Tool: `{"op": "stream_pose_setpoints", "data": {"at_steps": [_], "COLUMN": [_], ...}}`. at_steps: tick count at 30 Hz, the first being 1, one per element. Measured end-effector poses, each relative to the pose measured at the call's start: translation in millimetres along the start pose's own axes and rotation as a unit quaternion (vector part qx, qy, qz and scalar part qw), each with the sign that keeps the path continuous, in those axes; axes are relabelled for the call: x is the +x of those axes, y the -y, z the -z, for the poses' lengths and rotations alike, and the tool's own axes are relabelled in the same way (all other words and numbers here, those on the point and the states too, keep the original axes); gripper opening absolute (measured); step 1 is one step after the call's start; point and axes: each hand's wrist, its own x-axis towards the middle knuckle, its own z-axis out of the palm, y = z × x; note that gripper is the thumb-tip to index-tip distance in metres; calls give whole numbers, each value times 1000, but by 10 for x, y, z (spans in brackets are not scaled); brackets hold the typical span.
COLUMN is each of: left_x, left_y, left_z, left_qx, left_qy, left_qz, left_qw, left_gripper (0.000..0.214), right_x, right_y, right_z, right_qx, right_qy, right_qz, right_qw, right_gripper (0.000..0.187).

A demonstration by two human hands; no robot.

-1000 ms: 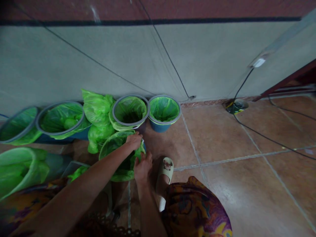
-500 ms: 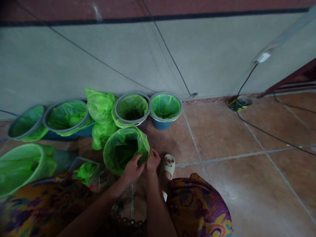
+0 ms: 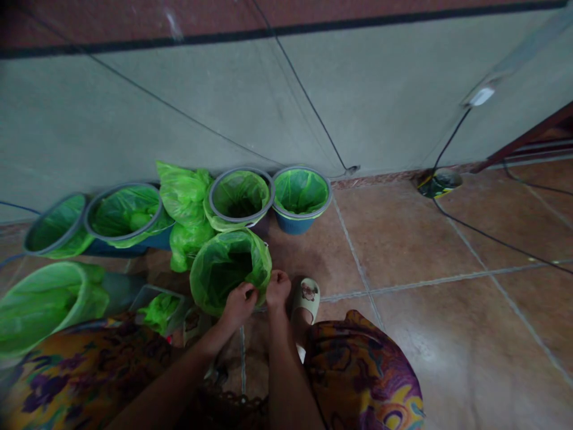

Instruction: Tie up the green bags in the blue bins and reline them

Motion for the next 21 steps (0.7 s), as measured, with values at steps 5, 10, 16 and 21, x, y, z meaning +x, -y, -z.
{"op": "stream_pose_setpoints", "data": {"at_steps": [5, 10, 16, 21], "left_x": [33, 42, 31, 12], "left_y": [70, 82, 58, 116], "left_z": [-10, -22, -51, -55], "left_qx": [-29, 2, 39, 48], "left_qy": [16, 18, 24, 31], "left_qz": [61, 54, 62, 60], "left_qw": [998, 998, 997, 997], "left_gripper": [19, 20, 19, 21], "right_x": [1, -43, -28, 45], "right_y": [35, 174, 213, 49], "right_z": [17, -24, -19, -13], "right_qx": [-51, 60, -21, -9], "right_qy": [-57, -5, 4, -39], "right_qz": [-9, -18, 43, 14], "right_qw": [997, 998, 999, 999], "right_gripper": [24, 34, 25, 22]}}
